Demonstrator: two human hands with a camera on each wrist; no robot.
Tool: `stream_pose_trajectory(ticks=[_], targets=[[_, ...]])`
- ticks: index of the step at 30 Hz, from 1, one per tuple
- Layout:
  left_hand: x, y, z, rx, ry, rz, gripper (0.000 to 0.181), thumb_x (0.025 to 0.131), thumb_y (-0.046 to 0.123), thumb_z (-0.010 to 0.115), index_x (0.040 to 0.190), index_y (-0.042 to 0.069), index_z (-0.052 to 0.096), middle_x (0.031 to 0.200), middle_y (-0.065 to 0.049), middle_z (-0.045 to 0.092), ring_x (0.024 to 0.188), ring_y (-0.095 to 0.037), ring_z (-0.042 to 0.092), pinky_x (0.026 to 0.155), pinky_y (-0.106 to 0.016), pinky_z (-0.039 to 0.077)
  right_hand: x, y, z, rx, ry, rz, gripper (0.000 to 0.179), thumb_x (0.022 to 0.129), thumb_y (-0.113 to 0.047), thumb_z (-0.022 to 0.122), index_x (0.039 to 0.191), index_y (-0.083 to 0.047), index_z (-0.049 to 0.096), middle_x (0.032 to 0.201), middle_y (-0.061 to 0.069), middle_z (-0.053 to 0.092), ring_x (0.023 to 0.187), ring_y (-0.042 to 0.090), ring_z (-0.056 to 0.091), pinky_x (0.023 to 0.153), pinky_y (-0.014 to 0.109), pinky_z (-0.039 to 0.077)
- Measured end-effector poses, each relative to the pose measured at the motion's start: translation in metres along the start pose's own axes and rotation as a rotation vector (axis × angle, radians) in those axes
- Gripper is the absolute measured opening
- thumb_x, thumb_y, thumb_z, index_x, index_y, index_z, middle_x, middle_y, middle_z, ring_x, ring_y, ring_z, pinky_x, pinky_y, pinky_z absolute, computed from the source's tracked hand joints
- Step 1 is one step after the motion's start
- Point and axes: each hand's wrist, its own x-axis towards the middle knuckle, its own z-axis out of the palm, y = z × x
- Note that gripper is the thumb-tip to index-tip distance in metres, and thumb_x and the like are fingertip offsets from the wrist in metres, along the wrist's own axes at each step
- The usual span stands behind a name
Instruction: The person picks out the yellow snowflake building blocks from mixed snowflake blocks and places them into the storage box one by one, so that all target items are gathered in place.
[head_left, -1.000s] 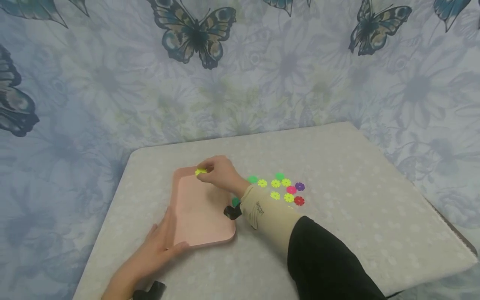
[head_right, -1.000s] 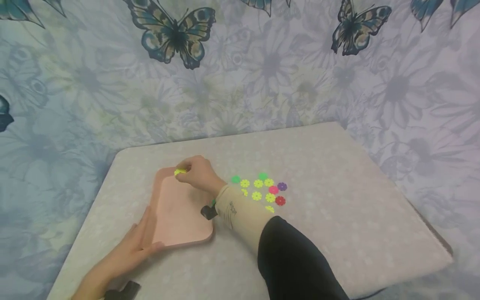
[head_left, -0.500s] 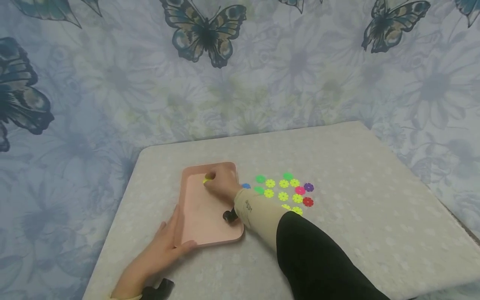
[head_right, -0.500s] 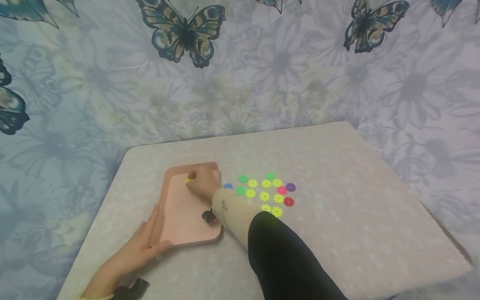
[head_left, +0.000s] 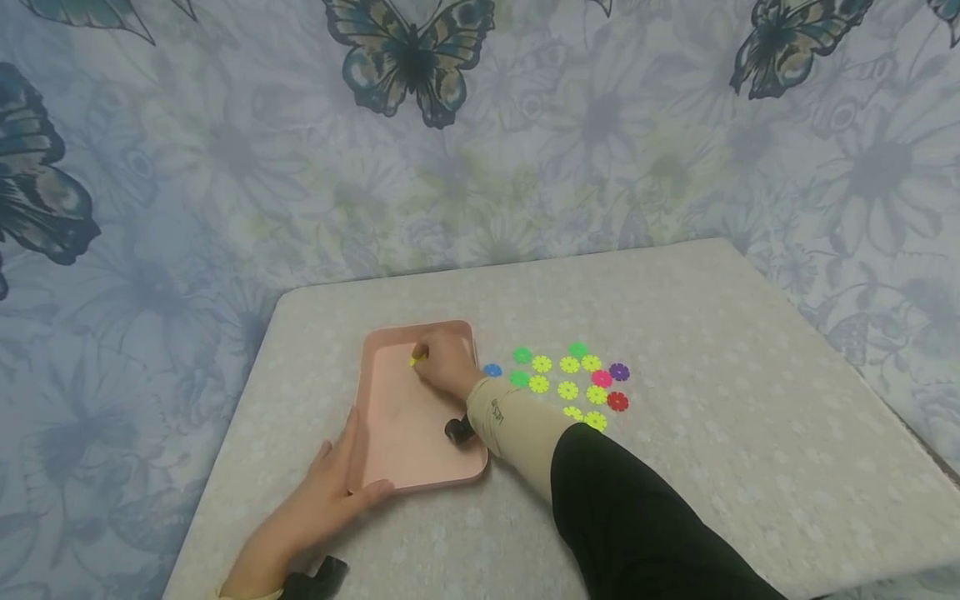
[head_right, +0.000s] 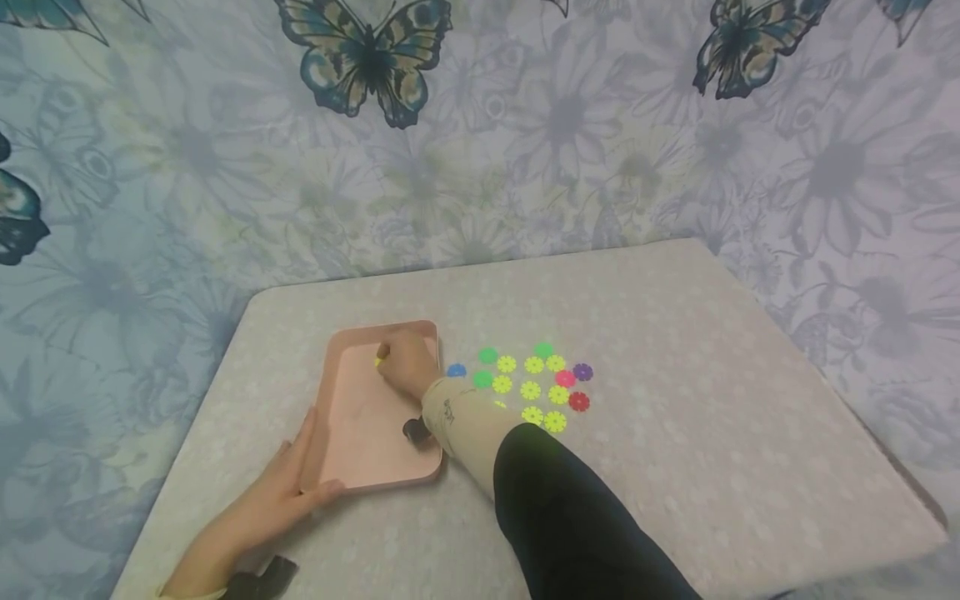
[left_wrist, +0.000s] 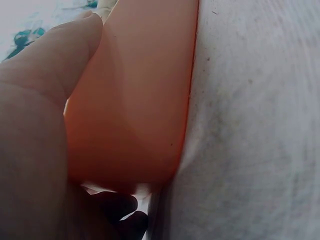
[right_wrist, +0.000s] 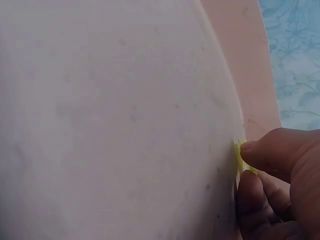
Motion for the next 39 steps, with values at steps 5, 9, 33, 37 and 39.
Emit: stream_pose_trajectory(ticks=[5,9,33,37,39], targets=[[0.000,0.001,-0.001,0.011,0.013,0.022,0.114,0.093,0.045,0.075,0.165,0.003,-0.003,0.169,-0.028,0.012,0.151,-0.050,0.027,0.118,-0.075,0.009,0.002,0.001,0.002,-0.033,-0.011,-0.001,0.014,0.088,-0.005,0.074,0.101,-0.006,0.081,0.102,0.004,0.078,0.094,0.015,0.071,0.081,0.024,0.058],[-0.001,0.003,-0.002,0.014,0.011,0.014,0.114,0.093,0.046,0.075,0.165,0.003,-0.002,0.169,-0.028,0.012,0.151,-0.050,0.027,0.119,-0.074,0.009,0.003,0.000,0.002,-0.065,-0.024,-0.001,0.017,0.088,-0.003,0.071,0.100,-0.007,0.082,0.103,0.003,0.079,0.097,0.015,0.072,0.081,0.024,0.059],[0.001,0.003,-0.007,-0.019,-0.027,-0.054,0.116,0.093,0.053,0.071,0.165,0.008,-0.007,0.170,-0.025,0.007,0.154,-0.050,0.019,0.123,-0.070,0.001,-0.032,-0.003,-0.093,0.330,0.169,-0.052,0.019,0.096,-0.021,0.071,0.112,-0.012,0.078,0.118,0.004,0.070,0.094,0.019,0.064,0.075,0.032,0.056],[0.000,0.003,-0.006,-0.027,-0.037,-0.062,0.116,0.093,0.054,0.071,0.165,0.007,-0.007,0.170,-0.025,0.006,0.154,-0.049,0.019,0.122,-0.070,0.002,-0.072,0.023,-0.128,0.329,0.206,-0.048,0.017,0.095,-0.021,0.073,0.110,-0.014,0.078,0.116,0.004,0.068,0.091,0.020,0.063,0.069,0.034,0.054],[-0.002,0.003,-0.006,-0.035,-0.037,-0.064,0.116,0.093,0.053,0.071,0.165,0.006,-0.007,0.171,-0.025,0.005,0.154,-0.049,0.018,0.122,-0.069,0.001,-0.094,0.037,-0.140,0.323,0.218,-0.010,0.016,0.094,-0.022,0.073,0.109,-0.016,0.078,0.114,0.004,0.068,0.090,0.021,0.062,0.066,0.034,0.054]])
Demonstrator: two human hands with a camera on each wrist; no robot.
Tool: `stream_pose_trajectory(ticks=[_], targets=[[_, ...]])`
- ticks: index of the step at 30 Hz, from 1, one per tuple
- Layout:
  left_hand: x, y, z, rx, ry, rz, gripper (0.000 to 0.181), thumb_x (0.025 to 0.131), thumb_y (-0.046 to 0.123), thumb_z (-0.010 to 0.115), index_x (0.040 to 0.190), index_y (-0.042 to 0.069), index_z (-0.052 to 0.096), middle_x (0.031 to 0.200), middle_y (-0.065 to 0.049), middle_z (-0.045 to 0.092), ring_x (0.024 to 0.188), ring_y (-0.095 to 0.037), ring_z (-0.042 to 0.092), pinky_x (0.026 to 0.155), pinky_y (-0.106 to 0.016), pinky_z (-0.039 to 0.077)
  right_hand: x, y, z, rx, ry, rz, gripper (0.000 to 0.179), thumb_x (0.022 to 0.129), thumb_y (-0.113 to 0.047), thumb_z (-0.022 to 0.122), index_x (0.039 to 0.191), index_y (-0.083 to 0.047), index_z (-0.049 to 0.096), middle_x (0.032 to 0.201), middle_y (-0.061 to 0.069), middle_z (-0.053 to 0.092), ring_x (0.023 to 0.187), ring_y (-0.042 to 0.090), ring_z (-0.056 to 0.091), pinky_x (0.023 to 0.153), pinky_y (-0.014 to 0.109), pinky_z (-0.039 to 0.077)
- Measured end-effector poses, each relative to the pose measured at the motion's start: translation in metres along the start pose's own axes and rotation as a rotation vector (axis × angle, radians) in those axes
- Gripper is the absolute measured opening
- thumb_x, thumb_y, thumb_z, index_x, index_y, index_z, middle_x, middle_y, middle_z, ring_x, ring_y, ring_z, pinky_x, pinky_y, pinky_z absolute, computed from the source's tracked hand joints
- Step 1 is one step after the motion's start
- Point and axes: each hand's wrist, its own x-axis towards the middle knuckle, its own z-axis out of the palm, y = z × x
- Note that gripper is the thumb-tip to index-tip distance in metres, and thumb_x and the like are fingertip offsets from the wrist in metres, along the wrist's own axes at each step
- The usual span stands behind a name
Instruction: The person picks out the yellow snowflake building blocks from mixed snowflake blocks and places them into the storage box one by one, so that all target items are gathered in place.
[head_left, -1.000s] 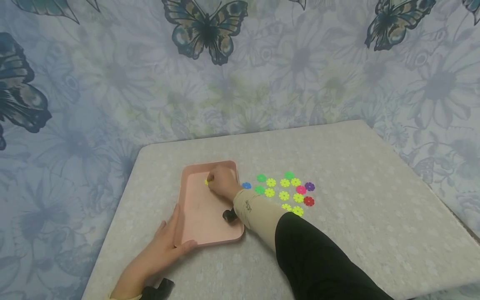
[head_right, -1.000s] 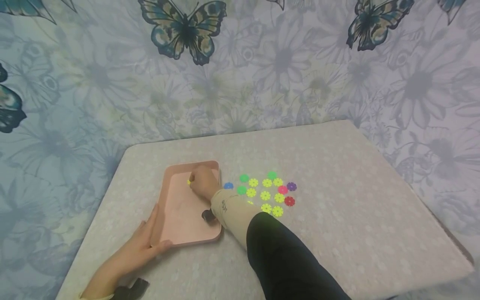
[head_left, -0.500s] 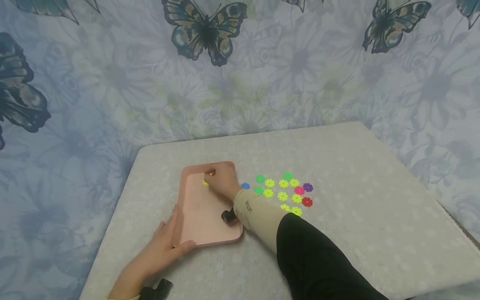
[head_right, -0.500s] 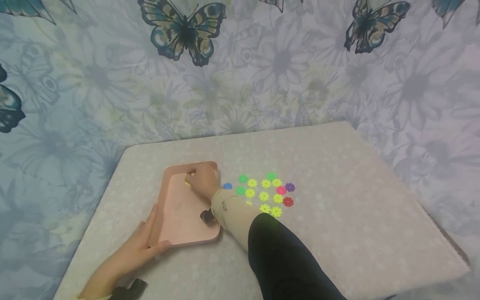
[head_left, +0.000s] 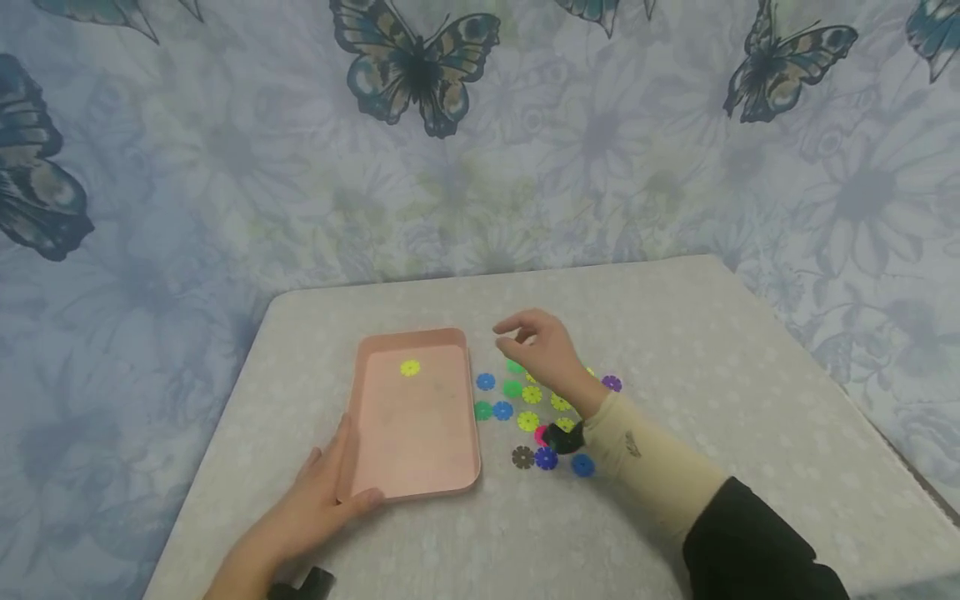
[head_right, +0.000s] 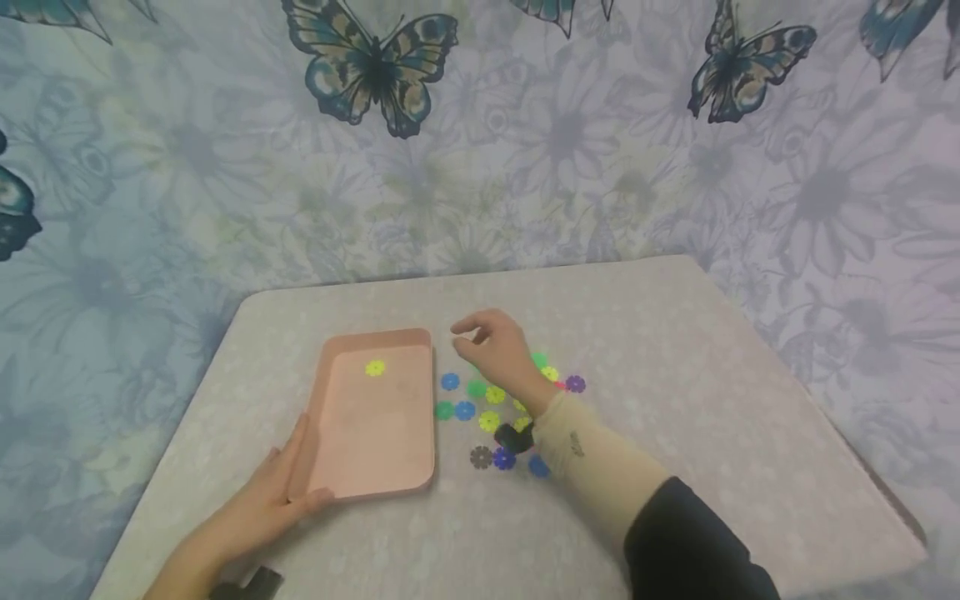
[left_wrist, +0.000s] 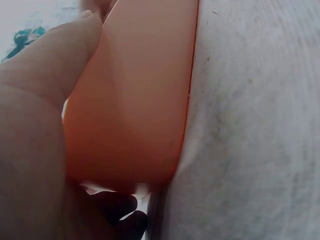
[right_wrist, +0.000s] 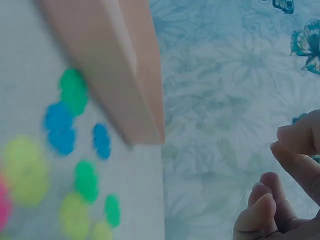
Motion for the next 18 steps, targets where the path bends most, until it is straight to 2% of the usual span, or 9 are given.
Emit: stream_pose_trajectory(ticks=[4,6,9,14,18], targets=[[0.000,0.000,0.002,-0.010,-0.014,-0.003,0.115,0.094,0.054,0.070,0.165,0.008,-0.009,0.172,-0.021,0.000,0.155,-0.049,0.013,0.123,-0.068,-0.003,-0.041,0.022,-0.033,-0.012,0.038,0.106,0.016,0.094,-0.021,0.072,0.108,-0.017,0.079,0.112,0.007,0.067,0.093,0.023,0.059,0.068,0.035,0.052],[-0.002,0.000,0.002,-0.012,-0.017,-0.009,0.115,0.094,0.053,0.069,0.165,0.008,-0.009,0.172,-0.021,-0.002,0.155,-0.049,0.011,0.123,-0.068,-0.004,-0.059,0.031,-0.041,-0.003,0.062,0.147,0.015,0.094,-0.019,0.072,0.107,-0.015,0.079,0.107,0.008,0.066,0.093,0.024,0.056,0.068,0.034,0.051],[-0.004,0.000,0.002,-0.014,-0.020,-0.013,0.115,0.095,0.053,0.069,0.164,0.008,-0.011,0.172,-0.021,-0.003,0.155,-0.051,0.010,0.122,-0.068,-0.006,-0.077,0.048,-0.047,-0.007,0.097,0.166,0.014,0.094,-0.017,0.072,0.106,-0.011,0.079,0.103,0.008,0.067,0.092,0.023,0.055,0.072,0.033,0.050],[-0.004,0.000,0.001,-0.008,-0.016,-0.006,0.114,0.095,0.053,0.069,0.165,0.009,-0.011,0.172,-0.023,-0.001,0.154,-0.052,0.013,0.125,-0.064,-0.007,-0.089,0.073,-0.047,0.031,0.176,0.212,0.015,0.094,-0.014,0.073,0.105,-0.005,0.078,0.102,0.008,0.070,0.090,0.019,0.057,0.079,0.031,0.050],[-0.002,0.001,0.001,-0.019,-0.009,0.002,0.113,0.095,0.051,0.069,0.165,0.010,-0.010,0.172,-0.023,0.002,0.153,-0.052,0.016,0.125,-0.064,-0.006,-0.091,0.085,-0.045,0.029,0.223,0.191,0.014,0.093,-0.011,0.073,0.105,-0.006,0.078,0.100,0.006,0.067,0.089,0.019,0.056,0.074,0.026,0.050]])
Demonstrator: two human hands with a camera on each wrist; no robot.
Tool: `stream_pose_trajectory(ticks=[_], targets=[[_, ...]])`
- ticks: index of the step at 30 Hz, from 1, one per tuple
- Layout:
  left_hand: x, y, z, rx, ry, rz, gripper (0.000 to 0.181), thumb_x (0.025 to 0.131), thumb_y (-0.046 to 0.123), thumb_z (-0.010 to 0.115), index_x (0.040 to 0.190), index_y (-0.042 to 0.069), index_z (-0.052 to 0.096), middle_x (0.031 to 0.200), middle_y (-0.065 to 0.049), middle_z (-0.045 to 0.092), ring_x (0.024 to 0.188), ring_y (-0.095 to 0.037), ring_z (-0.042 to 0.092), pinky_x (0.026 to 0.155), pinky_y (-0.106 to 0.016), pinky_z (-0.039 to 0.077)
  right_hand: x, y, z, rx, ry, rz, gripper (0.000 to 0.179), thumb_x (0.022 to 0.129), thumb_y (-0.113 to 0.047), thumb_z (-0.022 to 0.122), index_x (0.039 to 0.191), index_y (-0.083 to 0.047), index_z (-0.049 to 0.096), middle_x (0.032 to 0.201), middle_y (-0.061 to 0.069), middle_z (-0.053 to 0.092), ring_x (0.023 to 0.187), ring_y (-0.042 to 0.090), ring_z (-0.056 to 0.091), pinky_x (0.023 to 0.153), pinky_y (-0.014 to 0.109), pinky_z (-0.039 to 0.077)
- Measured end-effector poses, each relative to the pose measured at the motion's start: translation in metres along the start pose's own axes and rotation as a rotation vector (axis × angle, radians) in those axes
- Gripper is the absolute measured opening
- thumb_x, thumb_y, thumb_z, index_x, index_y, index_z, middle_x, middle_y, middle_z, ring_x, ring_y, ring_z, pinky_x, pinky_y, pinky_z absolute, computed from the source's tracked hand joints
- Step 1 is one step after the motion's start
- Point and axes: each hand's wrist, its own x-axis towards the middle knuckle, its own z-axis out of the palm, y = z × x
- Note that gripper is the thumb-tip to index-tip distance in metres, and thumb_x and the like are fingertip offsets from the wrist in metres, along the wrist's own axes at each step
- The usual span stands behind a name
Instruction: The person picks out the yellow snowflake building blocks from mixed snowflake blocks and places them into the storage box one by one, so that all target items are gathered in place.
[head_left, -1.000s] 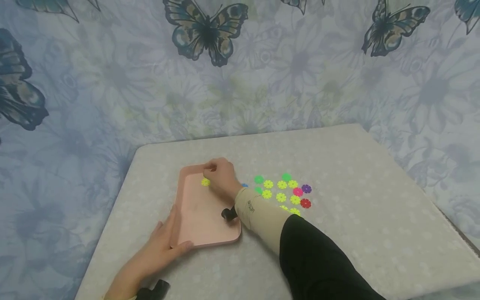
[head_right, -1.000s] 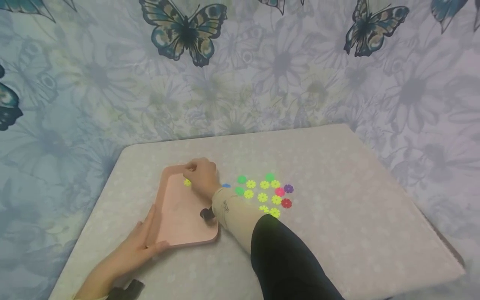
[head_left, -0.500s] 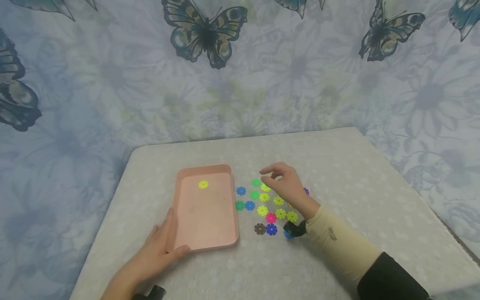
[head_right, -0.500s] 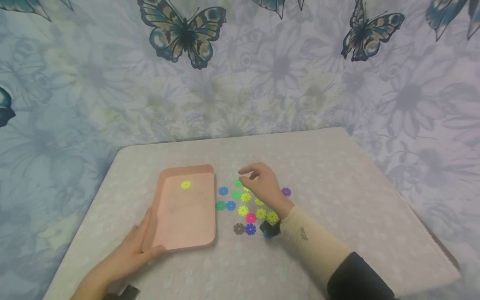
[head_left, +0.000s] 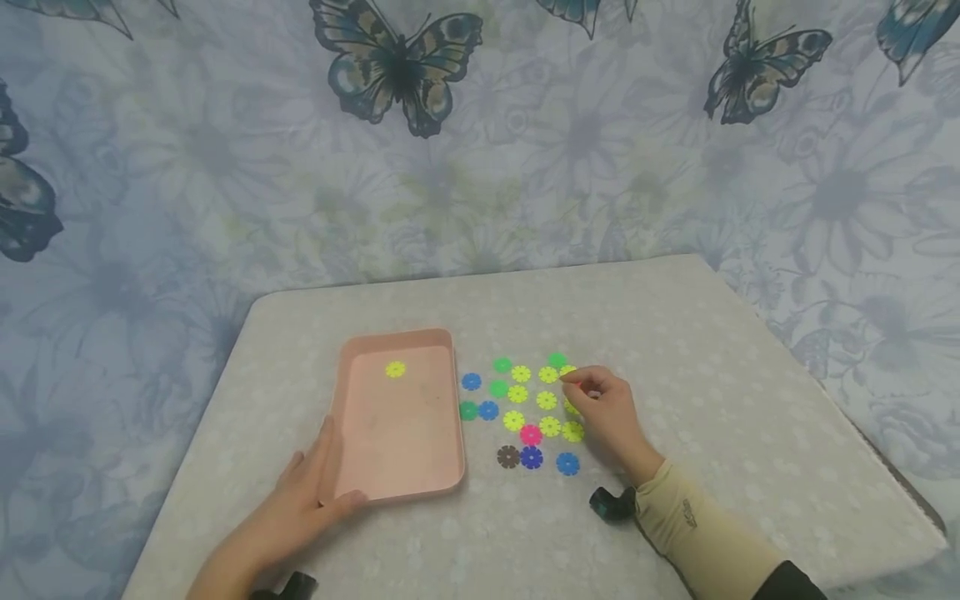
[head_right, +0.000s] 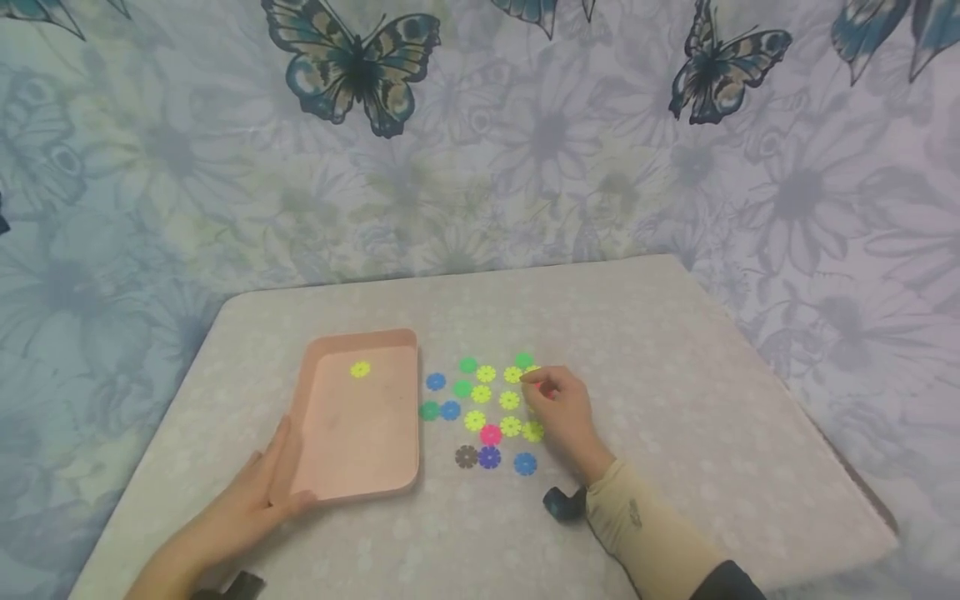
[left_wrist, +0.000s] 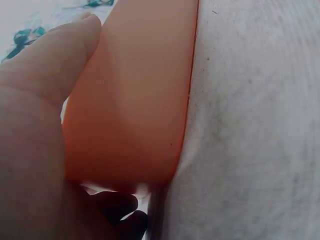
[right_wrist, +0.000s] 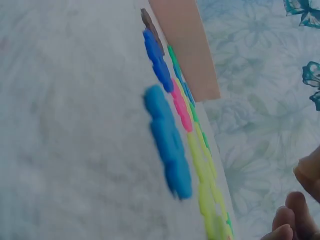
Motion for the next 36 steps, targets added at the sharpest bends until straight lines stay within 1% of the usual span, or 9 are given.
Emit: stream_pose_trajectory(ticks=[4,7,10,15,21,24,26,29,36], targets=[[0.002,0.000,0.000,-0.009,-0.007,-0.007,0.114,0.095,0.052,0.070,0.165,0.012,-0.012,0.171,-0.025,0.002,0.152,-0.055,0.015,0.124,-0.065,-0.007,0.000,0.005,-0.003,-0.084,-0.003,-0.045,0.012,0.092,-0.010,0.075,0.103,-0.009,0.078,0.097,0.005,0.065,0.085,0.018,0.055,0.072,0.025,0.048],[0.003,-0.001,0.001,-0.002,-0.009,-0.014,0.115,0.095,0.052,0.070,0.165,0.012,-0.013,0.171,-0.026,0.003,0.152,-0.055,0.015,0.124,-0.064,-0.008,-0.001,0.007,-0.008,-0.145,-0.060,-0.025,0.009,0.090,-0.012,0.077,0.099,-0.013,0.077,0.096,0.004,0.067,0.084,0.018,0.056,0.072,0.027,0.048],[0.003,-0.003,0.001,0.003,-0.002,-0.006,0.115,0.095,0.050,0.070,0.165,0.011,-0.012,0.170,-0.027,0.005,0.151,-0.056,0.017,0.125,-0.064,-0.007,0.000,0.007,-0.012,-0.203,-0.162,-0.016,0.006,0.090,-0.017,0.078,0.094,-0.015,0.074,0.091,0.003,0.065,0.080,0.018,0.055,0.070,0.030,0.048],[0.003,-0.004,0.002,-0.005,-0.001,-0.016,0.114,0.095,0.050,0.070,0.165,0.014,-0.013,0.170,-0.026,0.005,0.151,-0.056,0.016,0.125,-0.062,-0.008,0.005,0.008,-0.020,-0.271,-0.328,-0.049,0.013,0.089,-0.026,0.081,0.091,-0.018,0.071,0.081,-0.001,0.061,0.074,0.016,0.054,0.065,0.029,0.047],[0.004,-0.002,0.003,-0.007,-0.004,-0.020,0.114,0.095,0.049,0.071,0.165,0.014,-0.012,0.170,-0.027,0.004,0.152,-0.057,0.013,0.125,-0.063,-0.007,0.002,0.009,-0.034,-0.272,-0.511,-0.028,0.031,0.081,-0.027,0.089,0.106,-0.019,0.072,0.089,-0.003,0.065,0.080,0.017,0.057,0.069,0.029,0.050],[0.004,-0.001,0.004,-0.001,0.006,-0.015,0.114,0.094,0.048,0.071,0.165,0.012,-0.010,0.170,-0.027,0.006,0.151,-0.057,0.014,0.124,-0.065,-0.005,0.000,0.010,-0.039,-0.307,-0.575,-0.059,0.035,0.080,-0.022,0.089,0.111,-0.017,0.074,0.089,-0.003,0.063,0.078,0.016,0.055,0.066,0.027,0.050],[0.004,0.000,0.005,0.001,0.010,-0.015,0.114,0.094,0.049,0.072,0.165,0.011,-0.009,0.170,-0.028,0.006,0.151,-0.057,0.014,0.124,-0.065,-0.004,0.000,0.011,-0.040,-0.334,-0.588,-0.103,0.030,0.082,-0.018,0.088,0.109,-0.016,0.076,0.087,-0.003,0.062,0.076,0.014,0.054,0.064,0.026,0.049],[0.003,-0.001,0.005,0.004,0.017,-0.008,0.114,0.094,0.048,0.072,0.165,0.011,-0.009,0.169,-0.029,0.008,0.151,-0.057,0.016,0.125,-0.065,-0.004,0.001,0.011,-0.040,-0.365,-0.585,-0.147,0.023,0.084,-0.015,0.085,0.106,-0.016,0.079,0.090,-0.005,0.064,0.077,0.013,0.055,0.065,0.025,0.050],[0.005,-0.002,0.004,-0.002,0.023,0.023,0.114,0.094,0.046,0.073,0.165,0.010,-0.008,0.169,-0.030,0.007,0.151,-0.056,0.018,0.124,-0.065,-0.004,0.001,0.008,-0.037,-0.399,-0.567,-0.147,0.021,0.085,-0.014,0.083,0.105,-0.017,0.080,0.095,-0.006,0.066,0.081,0.014,0.055,0.069,0.025,0.051]])
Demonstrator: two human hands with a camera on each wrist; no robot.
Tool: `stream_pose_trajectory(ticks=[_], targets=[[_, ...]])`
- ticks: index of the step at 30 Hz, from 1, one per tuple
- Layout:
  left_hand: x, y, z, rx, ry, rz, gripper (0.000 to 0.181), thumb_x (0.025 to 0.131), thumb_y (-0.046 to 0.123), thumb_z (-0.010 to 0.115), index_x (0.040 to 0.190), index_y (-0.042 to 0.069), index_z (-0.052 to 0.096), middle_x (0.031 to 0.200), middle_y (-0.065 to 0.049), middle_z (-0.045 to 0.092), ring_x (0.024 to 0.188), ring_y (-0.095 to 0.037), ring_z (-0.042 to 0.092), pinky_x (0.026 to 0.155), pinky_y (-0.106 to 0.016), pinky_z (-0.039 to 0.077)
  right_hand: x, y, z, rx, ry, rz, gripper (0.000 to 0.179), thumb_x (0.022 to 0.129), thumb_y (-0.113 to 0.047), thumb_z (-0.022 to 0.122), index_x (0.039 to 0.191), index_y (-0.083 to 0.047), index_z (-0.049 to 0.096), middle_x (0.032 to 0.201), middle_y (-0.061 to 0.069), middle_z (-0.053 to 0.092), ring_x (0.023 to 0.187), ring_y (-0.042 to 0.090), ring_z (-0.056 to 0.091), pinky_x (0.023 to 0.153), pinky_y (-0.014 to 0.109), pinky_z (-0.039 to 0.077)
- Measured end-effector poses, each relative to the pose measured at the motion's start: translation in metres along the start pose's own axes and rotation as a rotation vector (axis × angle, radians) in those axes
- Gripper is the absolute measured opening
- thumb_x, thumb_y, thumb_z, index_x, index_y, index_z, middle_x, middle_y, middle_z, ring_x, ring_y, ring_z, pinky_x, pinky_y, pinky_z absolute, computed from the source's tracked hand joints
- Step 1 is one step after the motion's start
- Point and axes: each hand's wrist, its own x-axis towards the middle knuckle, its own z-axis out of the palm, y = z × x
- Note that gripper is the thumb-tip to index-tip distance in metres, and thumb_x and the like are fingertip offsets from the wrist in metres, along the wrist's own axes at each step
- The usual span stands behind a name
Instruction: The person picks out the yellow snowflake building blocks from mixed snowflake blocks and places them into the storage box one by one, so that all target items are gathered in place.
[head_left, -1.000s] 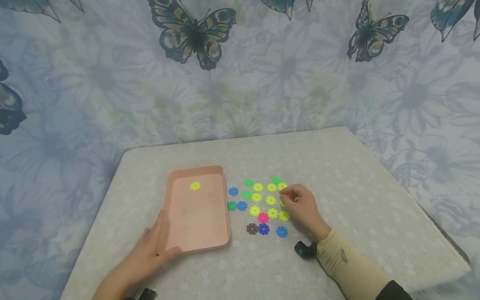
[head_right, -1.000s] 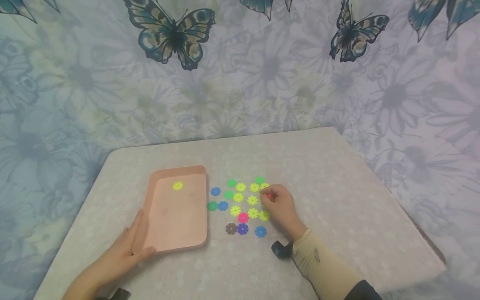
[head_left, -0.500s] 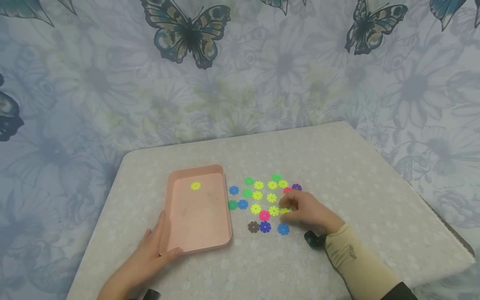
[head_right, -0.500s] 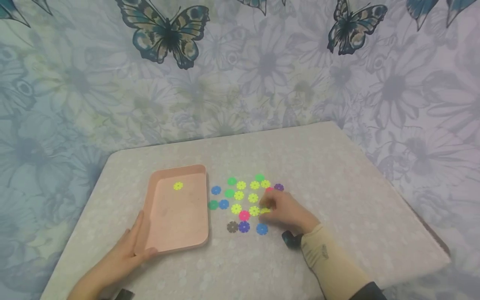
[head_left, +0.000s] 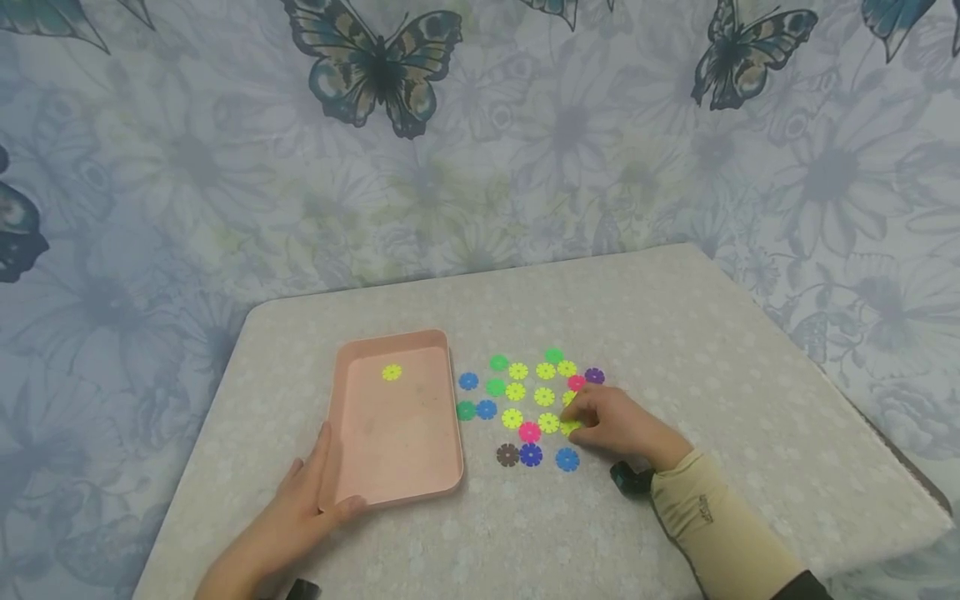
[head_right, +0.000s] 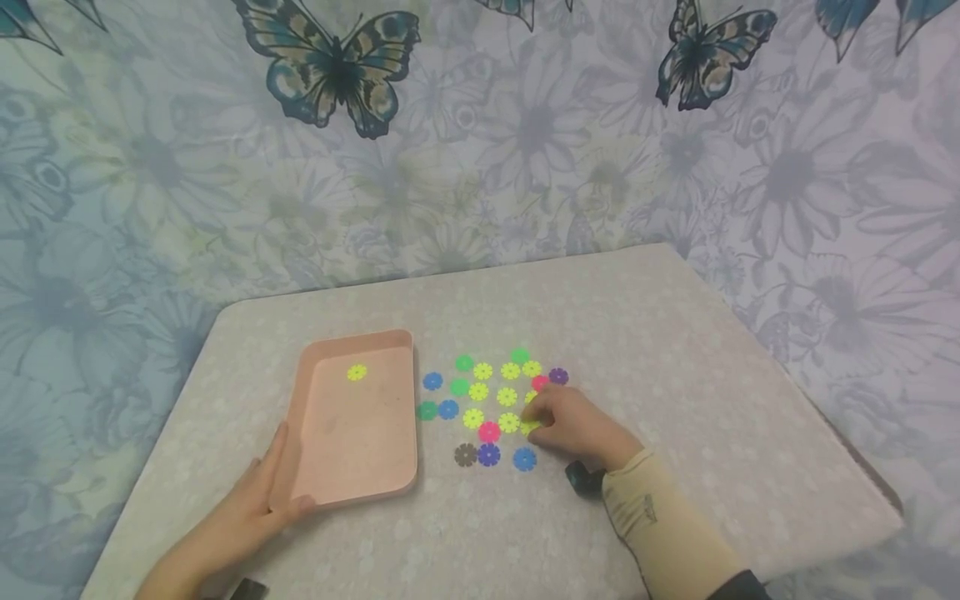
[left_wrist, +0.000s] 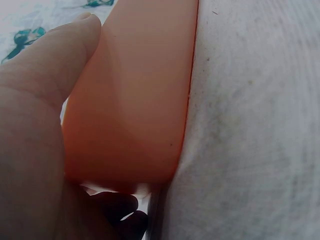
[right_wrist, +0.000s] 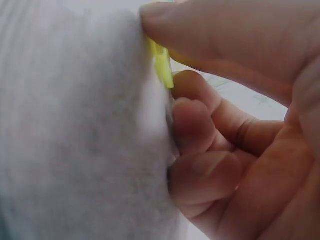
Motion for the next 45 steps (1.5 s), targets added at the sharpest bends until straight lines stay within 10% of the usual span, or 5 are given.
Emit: stream_pose_trajectory(ticks=[45], targets=[[0.0011,0.0030,-0.0015,0.003,-0.012,-0.029,0.115,0.094,0.048,0.072,0.165,0.016,-0.011,0.171,-0.025,0.004,0.152,-0.055,0.016,0.124,-0.067,-0.003,0.0001,-0.0019,-0.0047,-0.019,0.000,0.064,0.024,0.082,-0.007,0.080,0.105,-0.010,0.081,0.100,-0.002,0.071,0.082,0.013,0.059,0.072,0.030,0.055]])
